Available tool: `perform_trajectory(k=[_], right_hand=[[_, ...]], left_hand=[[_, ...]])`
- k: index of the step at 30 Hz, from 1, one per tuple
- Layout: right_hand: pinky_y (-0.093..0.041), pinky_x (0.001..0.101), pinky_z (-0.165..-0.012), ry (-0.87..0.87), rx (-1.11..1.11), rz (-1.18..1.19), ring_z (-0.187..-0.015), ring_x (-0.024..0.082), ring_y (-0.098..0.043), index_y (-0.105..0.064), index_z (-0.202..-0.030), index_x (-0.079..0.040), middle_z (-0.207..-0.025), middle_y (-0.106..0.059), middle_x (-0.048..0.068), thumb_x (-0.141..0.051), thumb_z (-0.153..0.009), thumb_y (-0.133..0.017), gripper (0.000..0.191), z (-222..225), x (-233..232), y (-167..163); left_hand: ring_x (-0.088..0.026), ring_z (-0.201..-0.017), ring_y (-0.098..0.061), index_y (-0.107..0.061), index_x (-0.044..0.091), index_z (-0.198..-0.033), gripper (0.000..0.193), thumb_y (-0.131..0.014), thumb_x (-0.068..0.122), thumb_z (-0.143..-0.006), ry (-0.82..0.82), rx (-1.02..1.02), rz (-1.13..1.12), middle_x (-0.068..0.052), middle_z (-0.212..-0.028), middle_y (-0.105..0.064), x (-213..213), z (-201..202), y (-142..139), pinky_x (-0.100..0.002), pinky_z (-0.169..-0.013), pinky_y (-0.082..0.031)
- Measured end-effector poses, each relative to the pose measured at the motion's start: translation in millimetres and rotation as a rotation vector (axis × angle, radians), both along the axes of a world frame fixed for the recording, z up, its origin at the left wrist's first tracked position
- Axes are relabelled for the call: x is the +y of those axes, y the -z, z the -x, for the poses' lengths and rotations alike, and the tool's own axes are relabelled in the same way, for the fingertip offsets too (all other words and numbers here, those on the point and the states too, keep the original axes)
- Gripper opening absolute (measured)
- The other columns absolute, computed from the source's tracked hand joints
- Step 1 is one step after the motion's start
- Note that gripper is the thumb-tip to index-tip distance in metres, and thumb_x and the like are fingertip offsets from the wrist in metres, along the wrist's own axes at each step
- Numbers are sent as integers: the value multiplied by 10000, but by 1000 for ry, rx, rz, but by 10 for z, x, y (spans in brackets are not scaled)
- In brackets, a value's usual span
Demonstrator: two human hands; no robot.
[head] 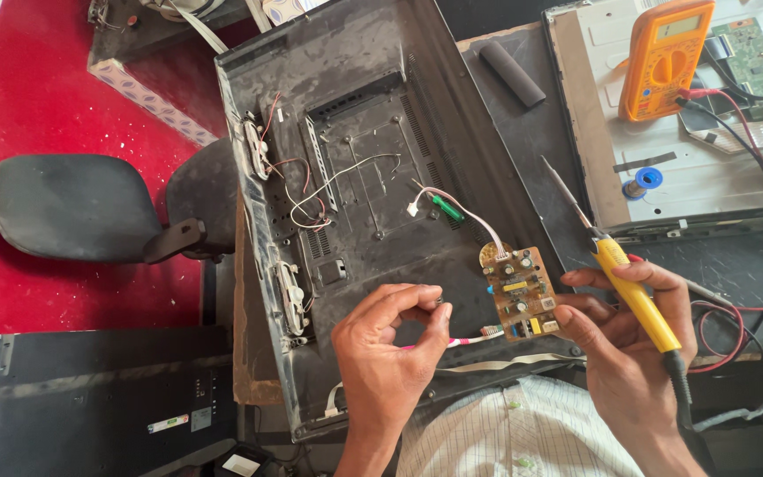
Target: The person holds a small green circuit board and uses a soldering iron to apply heat to several solder joints while smoke rises. They then use a toothbrush to scrub the board surface and continue soldering different points, flipping the board to access both sides.
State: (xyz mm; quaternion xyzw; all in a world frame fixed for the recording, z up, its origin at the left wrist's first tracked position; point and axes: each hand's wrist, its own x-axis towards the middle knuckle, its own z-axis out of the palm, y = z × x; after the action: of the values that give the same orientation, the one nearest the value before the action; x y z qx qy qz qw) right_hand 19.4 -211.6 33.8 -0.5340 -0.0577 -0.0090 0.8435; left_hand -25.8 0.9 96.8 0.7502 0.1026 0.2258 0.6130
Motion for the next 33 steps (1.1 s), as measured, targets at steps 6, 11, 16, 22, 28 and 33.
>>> perform_trajectory(k=[6,11,16,22,28,33], right_hand=[[-627,348,-920,-6,3,-5,-1098,274,-720,-421,-1351,-92,-1312,-598,256,147,-903,-661,562,-4,8,15],[-631,350,-918,-8,10,-7,-1099,273,-723,-420,-1350,-93,-1310,-599,255,146,-902,-657,561,-3,6,25],[-625,344,-912,5,17,-5,-1085,265,-720,-414,-1358,-95,-1316,-600,254,152,-903,-663,575,-12,12,29],[-630,351,-907,4,18,2,-1080,266,-722,-414,-1354,-93,-1313,-600,250,152,-900,-662,572,-6,10,28],[-633,360,-907,14,19,-5,-1088,276,-720,-417,-1365,-81,-1259,-608,249,169,-901,-657,578,3,21,39],[-625,366,-916,33,36,38,-1091,290,-719,-419,-1342,-68,-1269,-615,257,175,-889,-649,562,17,50,6]], left_hand=[[-96,-745,-743,-772,-21,-992,224,-798,-93,-781,-25,25,-98,-54,-895,-751,16,-7,6,-222,-689,-603],[-89,-721,-739,-772,-13,-972,206,-804,-69,-777,-45,49,-122,-45,-870,-754,22,-16,-1,-214,-668,-596],[-86,-701,-749,-775,10,-950,189,-829,-17,-771,-118,49,-267,-30,-838,-761,9,-14,-28,-219,-655,-586],[-142,-673,-740,-764,30,-916,195,-828,-9,-735,-189,62,-421,-69,-871,-752,-19,-18,-43,-265,-616,-578],[-184,-821,-789,-737,23,-975,212,-797,-25,-777,-200,-36,-485,-76,-982,-778,-24,3,-67,-293,-739,-627],[-161,-808,-787,-714,29,-1031,273,-827,-43,-794,-232,-129,-475,-71,-963,-770,-18,56,-125,-266,-731,-619]])
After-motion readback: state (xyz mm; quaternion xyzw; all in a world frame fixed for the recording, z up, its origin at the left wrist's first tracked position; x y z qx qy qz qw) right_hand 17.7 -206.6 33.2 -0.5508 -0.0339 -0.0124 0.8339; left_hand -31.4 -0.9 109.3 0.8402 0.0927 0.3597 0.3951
